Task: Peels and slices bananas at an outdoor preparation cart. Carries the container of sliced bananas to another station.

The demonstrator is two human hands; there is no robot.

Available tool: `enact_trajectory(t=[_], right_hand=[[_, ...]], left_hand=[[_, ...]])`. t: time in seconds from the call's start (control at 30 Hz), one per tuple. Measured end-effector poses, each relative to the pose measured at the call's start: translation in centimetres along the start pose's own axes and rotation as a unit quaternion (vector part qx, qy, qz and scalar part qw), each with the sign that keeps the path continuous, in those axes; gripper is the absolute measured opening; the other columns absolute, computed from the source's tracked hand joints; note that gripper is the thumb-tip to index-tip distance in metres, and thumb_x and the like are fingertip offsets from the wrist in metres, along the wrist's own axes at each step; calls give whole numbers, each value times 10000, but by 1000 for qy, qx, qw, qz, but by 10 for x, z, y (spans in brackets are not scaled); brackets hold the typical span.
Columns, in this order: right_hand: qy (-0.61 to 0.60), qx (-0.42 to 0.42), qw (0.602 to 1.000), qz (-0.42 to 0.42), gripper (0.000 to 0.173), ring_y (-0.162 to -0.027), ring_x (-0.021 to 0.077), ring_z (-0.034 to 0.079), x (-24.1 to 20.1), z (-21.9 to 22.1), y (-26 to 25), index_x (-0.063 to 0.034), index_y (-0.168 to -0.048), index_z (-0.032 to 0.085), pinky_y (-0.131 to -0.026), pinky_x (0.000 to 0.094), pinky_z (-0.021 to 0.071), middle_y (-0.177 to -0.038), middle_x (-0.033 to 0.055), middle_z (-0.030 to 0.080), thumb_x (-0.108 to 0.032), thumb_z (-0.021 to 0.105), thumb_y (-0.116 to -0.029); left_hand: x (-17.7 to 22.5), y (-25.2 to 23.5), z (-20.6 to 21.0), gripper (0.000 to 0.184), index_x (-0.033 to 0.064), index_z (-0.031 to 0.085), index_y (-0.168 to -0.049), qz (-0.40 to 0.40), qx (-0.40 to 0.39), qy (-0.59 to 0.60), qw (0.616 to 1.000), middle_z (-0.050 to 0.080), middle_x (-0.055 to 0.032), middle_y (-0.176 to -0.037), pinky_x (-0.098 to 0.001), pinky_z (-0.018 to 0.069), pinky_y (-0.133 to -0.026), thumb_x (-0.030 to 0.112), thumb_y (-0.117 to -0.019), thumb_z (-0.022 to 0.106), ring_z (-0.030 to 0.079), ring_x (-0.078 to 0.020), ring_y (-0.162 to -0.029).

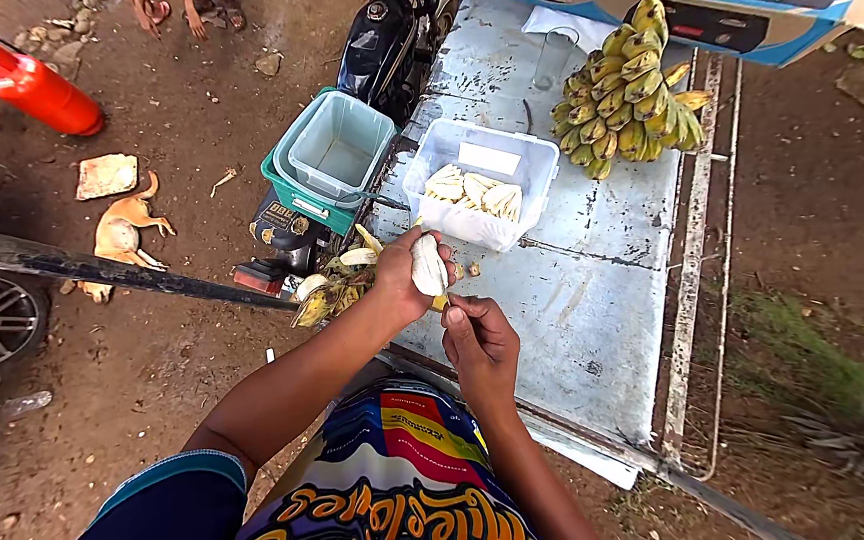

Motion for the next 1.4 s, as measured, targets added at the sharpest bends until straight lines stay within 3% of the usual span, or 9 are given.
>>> enact_trajectory(t=[0.5,0.77,1.0,1.2,1.4], right_hand=[[-4,-6,1000,-9,143,-559,42,495,-2,-2,8,34,-1090,683,-477,186,438,-856,62,651,-65,605,-1020],[-1,0,1000,-7,128,-556,53,493,0,0,3,27,-1076,682,-478,196,438,-846,63,644,-55,603,-1019],[7,17,1000,-6,110,-540,52,492,6,-1,-3,13,-1064,683,-467,197,431,-834,70,657,-45,603,-1016],[8,26,1000,1,66,-517,51,474,13,0,-11,-31,-1035,680,-458,201,420,-792,47,640,-65,629,-1009],[19,45,999,20,70,-491,62,450,24,0,-18,-48,-1005,665,-436,212,390,-727,40,604,-59,597,-1016]], left_hand=[[5,5,3,413,128,567,-960,22,1,-1,1000,566,-19,-678,-267,513,-492,422,-1101,312,569,-134,-527],[-5,14,6,391,144,575,-946,-15,-33,-16,999,553,0,-660,-243,492,-474,433,-1085,352,539,-108,-498],[-6,21,8,398,101,583,-971,13,-64,-13,998,590,-41,-695,-292,571,-548,396,-1102,349,616,-157,-565],[-5,21,8,393,102,589,-980,46,-82,-29,995,599,-40,-731,-301,586,-635,388,-1111,352,631,-154,-632],[-5,15,5,406,103,595,-994,64,-103,-65,991,596,-43,-721,-301,578,-642,390,-1116,336,631,-159,-641]])
Point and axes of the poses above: each hand's wrist, its own y-axis away from the middle knuckle, its own z-axis out of the palm, x = y × z, the point moved 4 cm from there along -y, towards the middle knuckle
